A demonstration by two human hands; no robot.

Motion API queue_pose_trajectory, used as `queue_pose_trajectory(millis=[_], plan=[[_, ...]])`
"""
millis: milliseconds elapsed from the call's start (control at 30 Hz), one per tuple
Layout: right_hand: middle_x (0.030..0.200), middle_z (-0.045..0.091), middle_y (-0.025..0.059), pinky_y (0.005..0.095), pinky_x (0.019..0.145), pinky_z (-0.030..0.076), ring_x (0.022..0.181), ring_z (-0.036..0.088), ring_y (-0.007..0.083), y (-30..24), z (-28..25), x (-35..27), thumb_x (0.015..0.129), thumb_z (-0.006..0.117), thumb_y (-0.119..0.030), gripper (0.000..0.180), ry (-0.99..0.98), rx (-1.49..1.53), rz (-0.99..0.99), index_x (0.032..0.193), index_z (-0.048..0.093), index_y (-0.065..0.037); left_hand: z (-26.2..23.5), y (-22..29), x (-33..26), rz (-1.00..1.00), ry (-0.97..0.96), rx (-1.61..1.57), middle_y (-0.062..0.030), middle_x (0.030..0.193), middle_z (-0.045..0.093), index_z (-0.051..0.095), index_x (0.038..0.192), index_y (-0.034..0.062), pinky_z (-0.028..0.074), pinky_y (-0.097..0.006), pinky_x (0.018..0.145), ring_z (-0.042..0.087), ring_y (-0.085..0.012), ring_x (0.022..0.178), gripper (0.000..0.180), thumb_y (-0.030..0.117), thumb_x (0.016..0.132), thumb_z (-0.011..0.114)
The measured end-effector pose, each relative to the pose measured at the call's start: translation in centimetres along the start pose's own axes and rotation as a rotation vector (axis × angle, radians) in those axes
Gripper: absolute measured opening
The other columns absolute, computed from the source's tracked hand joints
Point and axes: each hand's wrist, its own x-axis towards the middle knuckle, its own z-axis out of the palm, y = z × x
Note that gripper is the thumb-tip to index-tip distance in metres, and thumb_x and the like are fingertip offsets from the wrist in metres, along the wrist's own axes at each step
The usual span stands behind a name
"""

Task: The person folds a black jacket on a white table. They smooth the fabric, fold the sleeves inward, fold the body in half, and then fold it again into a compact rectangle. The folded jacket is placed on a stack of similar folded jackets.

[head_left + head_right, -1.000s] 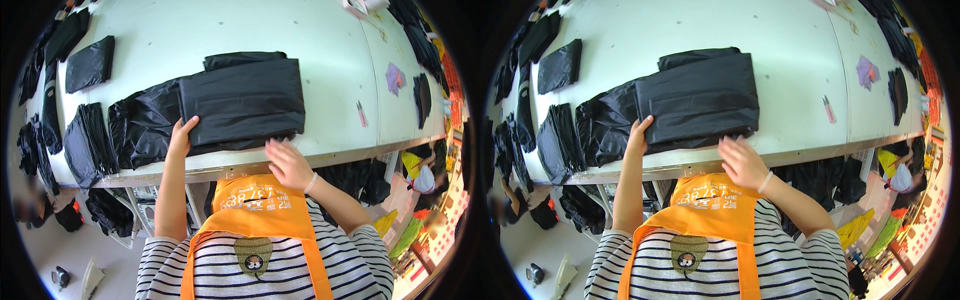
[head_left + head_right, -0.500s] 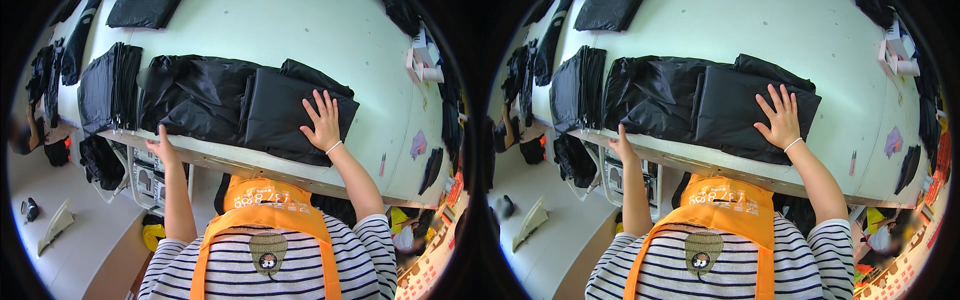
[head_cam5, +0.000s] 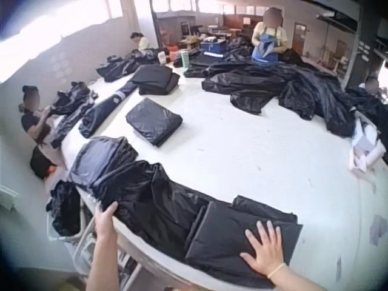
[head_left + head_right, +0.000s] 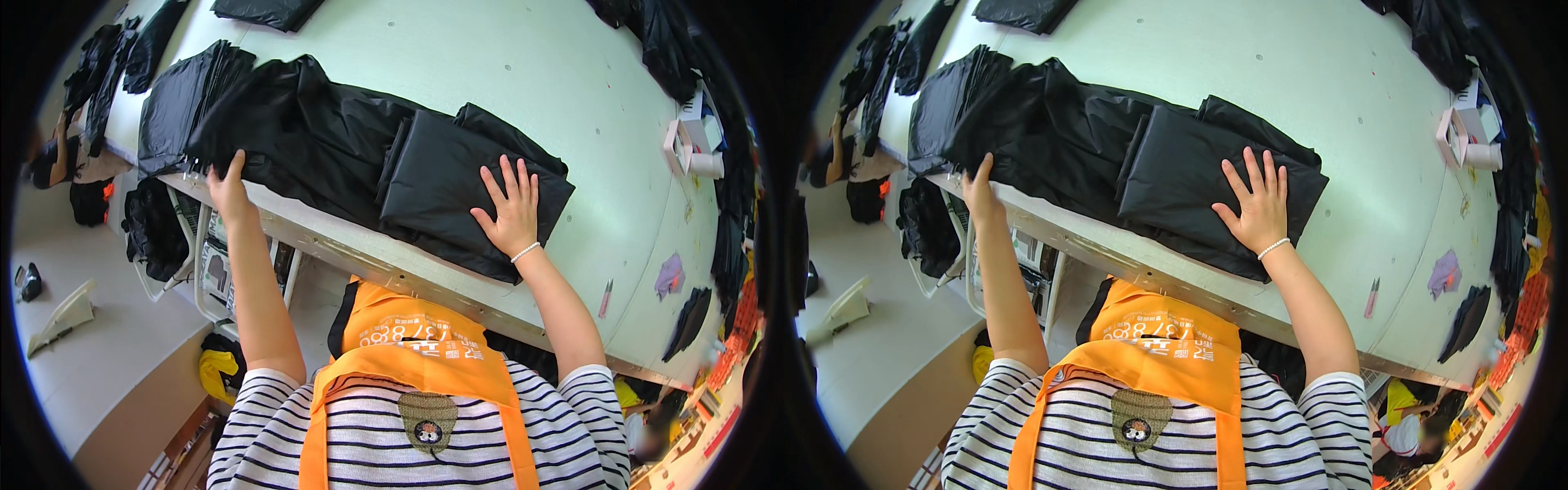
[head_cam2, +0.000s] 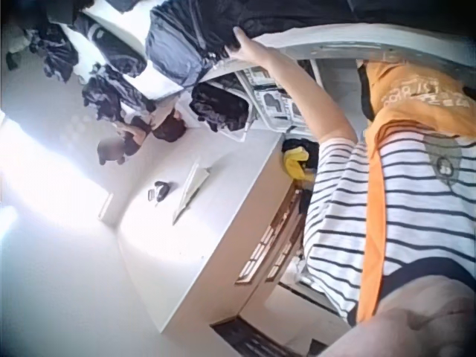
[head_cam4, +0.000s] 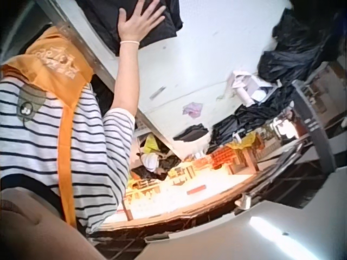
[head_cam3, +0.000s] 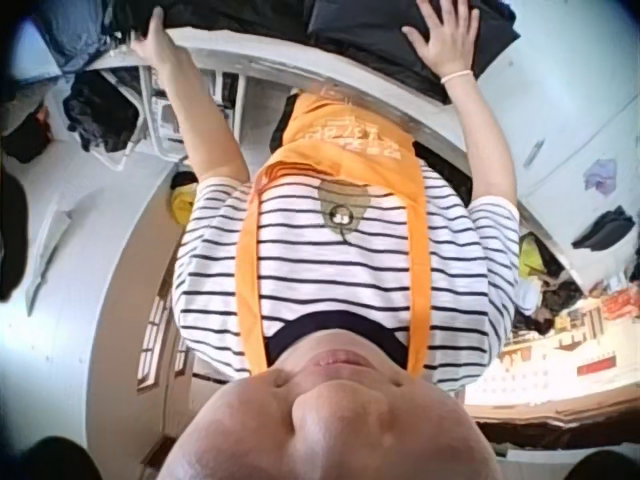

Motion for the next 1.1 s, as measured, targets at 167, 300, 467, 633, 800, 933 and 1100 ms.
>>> queue_pose_trajectory(millis=[167, 300, 467, 633, 800, 933, 1100], plan=[[0.153, 0.029, 0.0104, 0.0536, 0.113, 0.012, 0.141, 0.023, 0.031, 0.2, 0.3, -0.7, 0.085, 0.058, -0.051, 0.065, 0.036, 0.022, -0.052, 0.142, 0.044, -0.024, 6.2, 2.3, -5.5, 0.451, -0.446, 0.524, -0.007, 0.116, 0.065, 0.058, 0.124, 0.0056, 0.048, -0.023, 0.073, 0.06, -0.0102, 0.081, 0.038, 0.0, 0.087, 0.059], [0.152, 0.031, 0.0112, 0.0533, 0.113, 0.013, 0.14, 0.026, 0.0315, 0.2, -0.2, -0.3, 0.085, 0.058, -0.051, 0.063, 0.03, 0.029, -0.052, 0.14, 0.047, -0.022, 14.0, -2.8, -6.9, 0.486, -1.256, 0.556, -0.009, 0.116, 0.06, 0.06, 0.122, 0.0067, 0.049, -0.026, 0.075, 0.061, -0.0166, 0.083, 0.046, -0.012, 0.081, 0.049], [0.15, 0.034, 0.0114, 0.053, 0.113, 0.014, 0.139, 0.029, 0.032, 0.2, -0.3, -0.2, 0.086, 0.056, -0.053, 0.06, 0.009, 0.034, -0.031, 0.138, 0.049, -0.022, 18.5, -3.7, -5.9, 0.635, -1.525, 0.751, -0.0117, 0.106, 0.061, 0.066, 0.109, 0.006, 0.049, -0.035, 0.083, 0.06, -0.0306, 0.096, 0.039, -0.007, 0.074, 0.055], [0.149, 0.036, 0.0118, 0.052, 0.113, 0.014, 0.138, 0.03, 0.0322, 0.6, 0.0, 0.0, 0.088, 0.053, -0.055, 0.059, 0.009, 0.056, -0.013, 0.136, 0.051, -0.021, 19.8, -5.5, -3.4, 0.85, -1.638, 0.737, -0.0106, 0.086, 0.065, 0.07, 0.09, 0.002, 0.051, -0.034, 0.072, 0.064, -0.0299, 0.08, 0.016, 0.004, 0.076, 0.065], [0.147, 0.038, 0.0128, 0.0508, 0.113, 0.014, 0.137, 0.032, 0.0328, 0.6, 0.2, -0.1, 0.089, 0.049, -0.057, 0.058, -0.012, 0.068, 0.004, 0.134, 0.052, -0.02, 20.5, -6.0, -1.6, -0.089, -1.566, 0.534, -0.0097, 0.087, 0.071, 0.072, 0.089, -0.001, 0.049, -0.024, 0.064, 0.06, -0.0108, 0.068, 0.017, 0.013, 0.09, 0.061], [0.146, 0.04, 0.0135, 0.0493, 0.114, 0.013, 0.137, 0.033, 0.0325, 0.6, 0.3, 0.0, 0.09, 0.047, -0.057, 0.057, -0.003, 0.066, 0.005, 0.133, 0.054, -0.02, 20.6, -6.6, -4.2, -0.752, -1.321, 0.072, -0.0145, 0.101, 0.068, 0.06, 0.088, 0.0035, 0.037, -0.018, 0.049, 0.046, -0.0059, 0.053, 0.017, 0.014, 0.097, 0.05], [0.146, 0.041, 0.0134, 0.0492, 0.114, 0.012, 0.136, 0.034, 0.0323, 0.9, 0.9, -0.1, 0.091, 0.045, -0.058, 0.058, 0.009, 0.066, 0.001, 0.133, 0.053, -0.02, 20.7, -6.8, -3.9, -0.852, -1.284, 0.19, -0.0027, 0.072, 0.053, 0.054, 0.085, 0.0044, 0.026, -0.018, 0.047, 0.035, -0.0047, 0.052, 0.016, 0.014, 0.097, 0.051]])
